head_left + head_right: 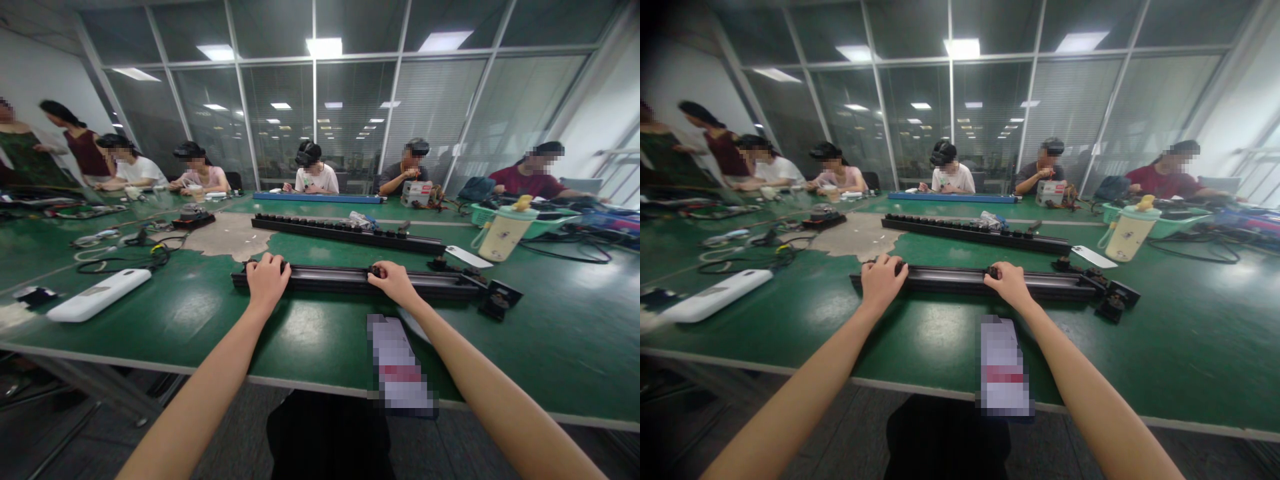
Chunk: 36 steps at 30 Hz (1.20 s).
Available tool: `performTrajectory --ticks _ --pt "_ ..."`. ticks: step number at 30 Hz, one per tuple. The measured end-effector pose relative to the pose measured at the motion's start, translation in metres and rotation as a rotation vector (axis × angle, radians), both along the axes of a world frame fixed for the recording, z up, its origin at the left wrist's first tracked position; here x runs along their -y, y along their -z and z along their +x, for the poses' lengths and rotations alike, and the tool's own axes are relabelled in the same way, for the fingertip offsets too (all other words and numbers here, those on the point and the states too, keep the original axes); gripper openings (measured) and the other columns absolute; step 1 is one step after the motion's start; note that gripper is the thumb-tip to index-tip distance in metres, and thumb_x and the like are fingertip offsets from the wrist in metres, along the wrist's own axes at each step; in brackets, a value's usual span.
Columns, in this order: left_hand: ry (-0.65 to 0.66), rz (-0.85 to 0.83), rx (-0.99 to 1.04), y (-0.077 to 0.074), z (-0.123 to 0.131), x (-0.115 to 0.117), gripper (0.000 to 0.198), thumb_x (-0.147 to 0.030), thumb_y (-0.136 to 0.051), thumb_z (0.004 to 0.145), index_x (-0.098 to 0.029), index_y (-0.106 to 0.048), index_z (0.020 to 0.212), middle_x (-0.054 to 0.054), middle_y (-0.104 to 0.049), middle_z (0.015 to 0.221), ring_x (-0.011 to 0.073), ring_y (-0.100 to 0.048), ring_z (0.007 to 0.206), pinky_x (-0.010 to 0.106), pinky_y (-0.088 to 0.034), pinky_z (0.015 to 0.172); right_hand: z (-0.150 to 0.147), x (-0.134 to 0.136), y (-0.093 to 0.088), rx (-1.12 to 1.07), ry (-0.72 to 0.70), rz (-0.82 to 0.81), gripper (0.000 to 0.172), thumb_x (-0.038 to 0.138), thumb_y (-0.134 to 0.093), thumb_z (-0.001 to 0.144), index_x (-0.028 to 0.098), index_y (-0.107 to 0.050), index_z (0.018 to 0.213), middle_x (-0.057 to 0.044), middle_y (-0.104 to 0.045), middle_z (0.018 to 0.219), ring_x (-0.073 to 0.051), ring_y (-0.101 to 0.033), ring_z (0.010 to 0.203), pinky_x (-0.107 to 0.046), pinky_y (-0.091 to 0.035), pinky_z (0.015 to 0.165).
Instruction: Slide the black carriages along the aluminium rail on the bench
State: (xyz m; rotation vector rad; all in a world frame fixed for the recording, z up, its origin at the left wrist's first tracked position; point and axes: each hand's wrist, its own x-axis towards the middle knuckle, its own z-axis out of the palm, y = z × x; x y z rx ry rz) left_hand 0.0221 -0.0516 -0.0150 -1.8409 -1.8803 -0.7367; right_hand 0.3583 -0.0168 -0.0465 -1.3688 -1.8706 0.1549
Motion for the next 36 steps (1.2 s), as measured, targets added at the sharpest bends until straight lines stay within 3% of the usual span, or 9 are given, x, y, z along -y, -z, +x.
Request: performTrajectory --ticks 29,36 --pt "-0.007 0.003 0.000 0.0001 0.0003 -0.0004 0.031 -0.038 -0.048 0.101 -0.020 -0.072 0.106 0.012 -0.069 0.113 0.0285 -0.064 0.102 0.044 -0.038 0.098 0.0029 0.0021 -0.0049 0.115 -0.007 0.012 0.027 0.041 -0.060 0.081 0.017 -0.070 0.087 -0.003 -0.063 0.073 -0.020 -0.056 0.071 -0.033 -0.034 0.074" --pt "-0.006 0.008 -0.004 0.0013 -0.0007 -0.0013 0.030 -0.038 -0.048 0.101 -0.020 -0.071 0.106 0.012 -0.070 0.112 0.0284 -0.064 0.101 0.044 -0.038 0.097 0.0038 0.0006 -0.0005 0.054 0.023 0.002 0.027 0.041 -0.061 0.079 0.018 -0.071 0.089 -0.003 -0.065 0.076 -0.020 -0.056 0.072 -0.033 -0.036 0.076"
